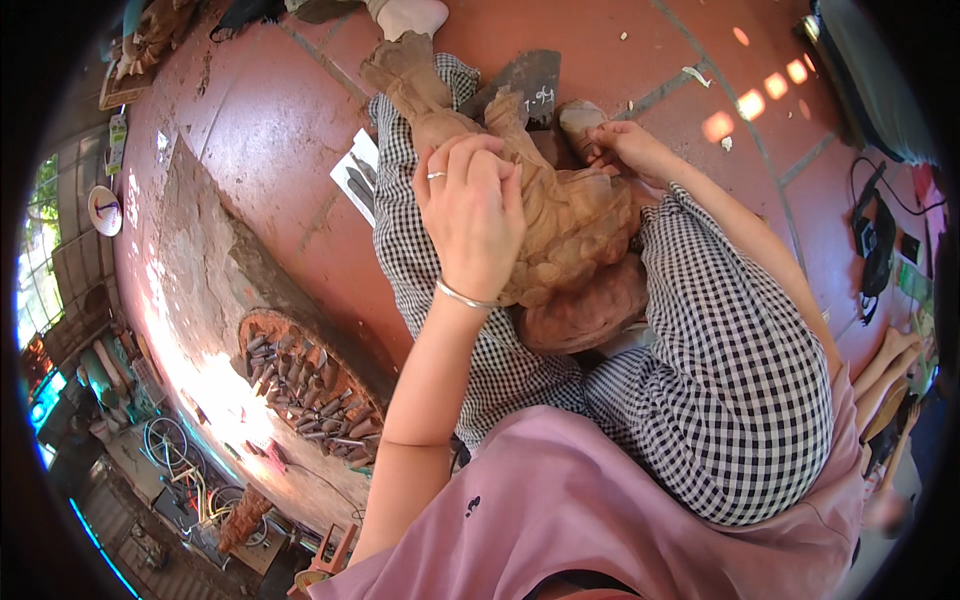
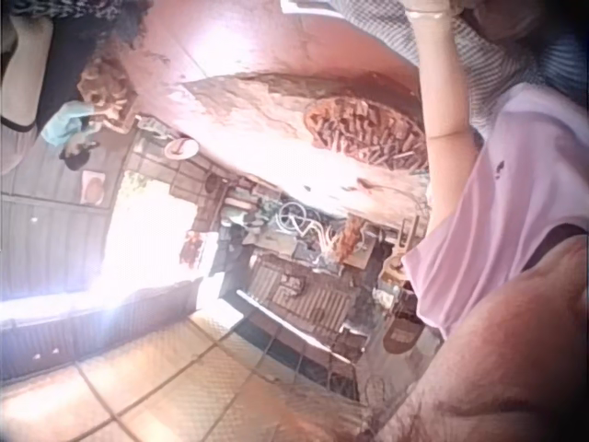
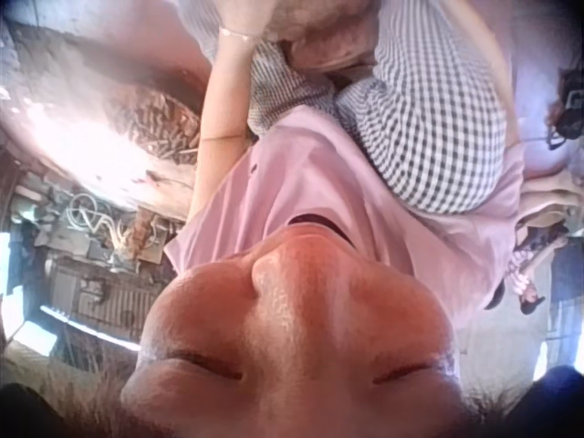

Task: The person sits on the floor and carves a wooden object using a small chisel and their hands. They repeatedly shape and smooth the surface, occasionally rotating the piece to access different areas.

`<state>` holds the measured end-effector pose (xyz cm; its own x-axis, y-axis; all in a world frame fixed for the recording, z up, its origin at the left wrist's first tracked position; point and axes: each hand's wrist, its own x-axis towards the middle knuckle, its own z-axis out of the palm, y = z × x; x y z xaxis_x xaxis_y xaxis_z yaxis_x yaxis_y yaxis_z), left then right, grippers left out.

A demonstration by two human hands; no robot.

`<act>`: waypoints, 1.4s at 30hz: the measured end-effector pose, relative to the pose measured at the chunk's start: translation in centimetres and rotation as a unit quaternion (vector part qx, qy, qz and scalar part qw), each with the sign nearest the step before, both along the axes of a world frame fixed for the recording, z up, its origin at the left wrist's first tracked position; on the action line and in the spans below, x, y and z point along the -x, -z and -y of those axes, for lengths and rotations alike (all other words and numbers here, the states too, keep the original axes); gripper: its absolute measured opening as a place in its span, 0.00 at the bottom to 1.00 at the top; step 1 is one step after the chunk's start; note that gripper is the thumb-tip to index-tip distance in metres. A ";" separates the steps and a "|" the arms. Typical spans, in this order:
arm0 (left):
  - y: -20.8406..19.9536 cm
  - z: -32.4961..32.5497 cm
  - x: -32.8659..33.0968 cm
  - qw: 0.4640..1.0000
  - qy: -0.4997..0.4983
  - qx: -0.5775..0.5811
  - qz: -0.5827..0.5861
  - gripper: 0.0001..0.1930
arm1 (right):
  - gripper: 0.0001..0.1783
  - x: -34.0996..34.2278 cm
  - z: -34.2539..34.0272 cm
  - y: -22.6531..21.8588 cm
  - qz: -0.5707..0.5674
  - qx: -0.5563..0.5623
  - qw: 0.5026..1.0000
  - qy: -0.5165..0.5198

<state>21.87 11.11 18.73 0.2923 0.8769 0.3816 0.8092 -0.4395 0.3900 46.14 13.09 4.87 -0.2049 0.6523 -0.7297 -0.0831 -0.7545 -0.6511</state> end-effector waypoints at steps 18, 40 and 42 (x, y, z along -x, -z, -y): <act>0.8 2.9 7.7 0.983 0.030 0.045 0.175 0.09 | 0.18 -0.2 0.0 -0.2 0.017 -0.018 1.000 -0.014; 1.6 -0.6 5.7 0.972 0.206 0.002 0.114 0.09 | 0.18 -0.8 0.2 -0.2 -0.008 -0.010 1.000 0.007; 1.5 -1.1 5.1 0.963 0.240 0.004 0.123 0.09 | 0.18 -0.6 0.3 -1.0 0.000 0.002 1.000 0.012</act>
